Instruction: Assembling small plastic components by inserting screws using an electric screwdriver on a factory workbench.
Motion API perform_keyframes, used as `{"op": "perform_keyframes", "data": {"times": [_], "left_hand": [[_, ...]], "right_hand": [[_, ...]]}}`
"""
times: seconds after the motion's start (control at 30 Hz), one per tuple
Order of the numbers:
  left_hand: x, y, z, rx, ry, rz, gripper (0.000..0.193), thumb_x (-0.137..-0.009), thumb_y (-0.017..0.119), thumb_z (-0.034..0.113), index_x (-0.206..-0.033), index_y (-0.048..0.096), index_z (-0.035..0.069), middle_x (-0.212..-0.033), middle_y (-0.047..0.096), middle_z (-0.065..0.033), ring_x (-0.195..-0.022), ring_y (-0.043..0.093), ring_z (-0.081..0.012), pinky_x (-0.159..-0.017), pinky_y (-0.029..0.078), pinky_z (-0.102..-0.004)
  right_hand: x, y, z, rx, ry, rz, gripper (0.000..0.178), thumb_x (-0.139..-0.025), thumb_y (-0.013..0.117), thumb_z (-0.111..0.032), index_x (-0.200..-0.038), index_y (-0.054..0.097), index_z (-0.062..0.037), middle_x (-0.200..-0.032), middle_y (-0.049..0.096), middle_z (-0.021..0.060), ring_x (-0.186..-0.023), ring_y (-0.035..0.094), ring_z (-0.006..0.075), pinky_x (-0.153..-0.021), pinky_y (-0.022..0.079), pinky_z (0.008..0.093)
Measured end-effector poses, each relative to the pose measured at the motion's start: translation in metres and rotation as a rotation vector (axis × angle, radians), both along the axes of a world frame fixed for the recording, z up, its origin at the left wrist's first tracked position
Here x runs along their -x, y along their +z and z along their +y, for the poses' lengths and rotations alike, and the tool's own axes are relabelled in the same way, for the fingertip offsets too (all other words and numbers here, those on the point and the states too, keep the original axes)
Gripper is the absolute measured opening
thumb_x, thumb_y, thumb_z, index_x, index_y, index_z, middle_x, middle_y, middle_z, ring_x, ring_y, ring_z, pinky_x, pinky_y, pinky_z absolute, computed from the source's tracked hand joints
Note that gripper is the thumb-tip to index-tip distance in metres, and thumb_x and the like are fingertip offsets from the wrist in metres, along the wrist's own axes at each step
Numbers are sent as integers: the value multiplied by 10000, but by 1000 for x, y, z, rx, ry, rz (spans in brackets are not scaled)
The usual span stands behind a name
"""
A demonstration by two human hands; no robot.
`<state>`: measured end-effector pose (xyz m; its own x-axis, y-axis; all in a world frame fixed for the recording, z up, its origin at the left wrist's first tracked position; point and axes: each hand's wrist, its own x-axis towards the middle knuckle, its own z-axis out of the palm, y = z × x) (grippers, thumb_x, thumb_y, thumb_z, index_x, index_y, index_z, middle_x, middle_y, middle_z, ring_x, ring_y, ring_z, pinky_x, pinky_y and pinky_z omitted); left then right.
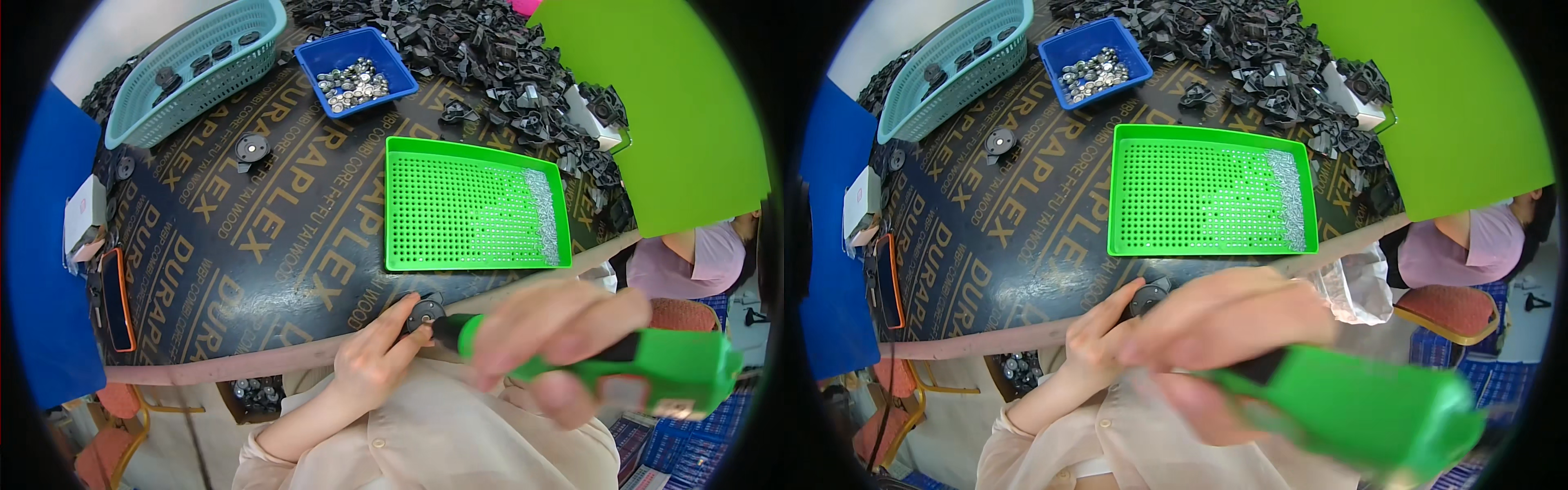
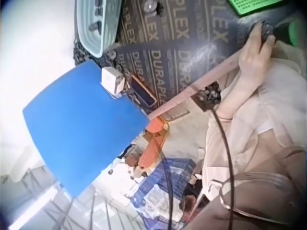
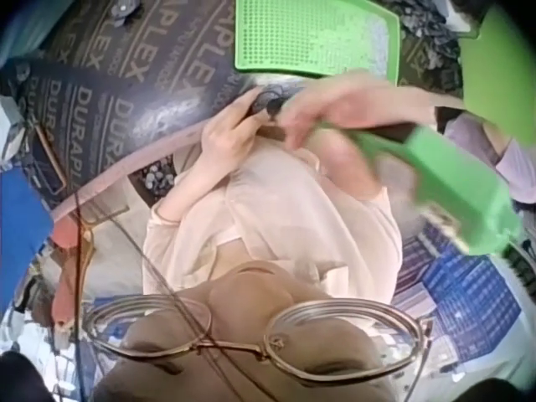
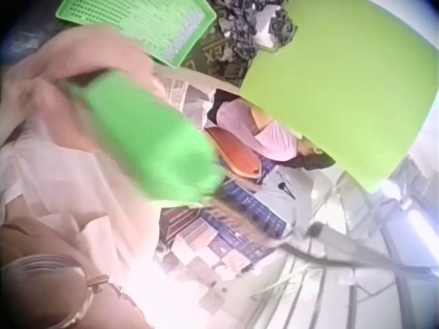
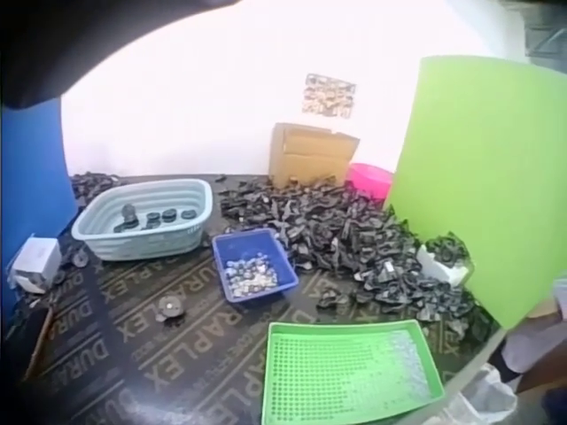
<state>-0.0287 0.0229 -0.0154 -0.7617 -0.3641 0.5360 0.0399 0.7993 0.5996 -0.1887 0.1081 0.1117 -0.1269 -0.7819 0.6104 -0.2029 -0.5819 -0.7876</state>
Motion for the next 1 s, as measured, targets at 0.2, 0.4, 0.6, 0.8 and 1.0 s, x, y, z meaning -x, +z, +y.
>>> {"op": "perform_keyframes", "data": {"times": [0.2,0.4,0.6,0.8,1.0], "left_hand": [[4,-2,2,4,2,34,273,-648,760,79,-916,710,58,-1096,637,-184,-847,680,-259,-648,558,-286],[4,-1,2,-35,5,23,290,-611,763,20,-894,711,52,-1078,645,-197,-821,681,-275,-648,562,-300],[4,-1,0,-42,-2,29,278,-641,756,39,-915,710,39,-1068,645,-197,-850,682,-275,-671,566,-298],[4,-2,0,-57,-2,32,345,-642,721,-29,-983,696,16,-1070,646,-199,-860,682,-280,-701,570,-307],[3,-2,2,-63,11,10,346,-640,730,-26,-983,694,7,-1073,649,-188,-858,682,-269,-703,568,-300]], "right_hand": [[36,-6,2,261,-617,-199,165,-859,495,-51,-992,454,38,-859,609,255,-451,557,223,-489,481,326],[49,-23,-11,174,-750,-68,156,-840,476,-37,-938,463,84,-826,594,286,-423,523,214,-424,461,309],[44,-24,-13,161,-667,-224,152,-833,553,19,-963,477,38,-815,627,235,-439,562,192,-507,470,281],[45,-25,-14,163,-741,-139,128,-837,488,-25,-932,483,60,-773,596,247,-424,518,200,-416,456,291],[44,-27,-16,161,-696,-115,120,-839,495,-27,-925,490,57,-770,597,244,-421,514,200,-419,446,287]]}}
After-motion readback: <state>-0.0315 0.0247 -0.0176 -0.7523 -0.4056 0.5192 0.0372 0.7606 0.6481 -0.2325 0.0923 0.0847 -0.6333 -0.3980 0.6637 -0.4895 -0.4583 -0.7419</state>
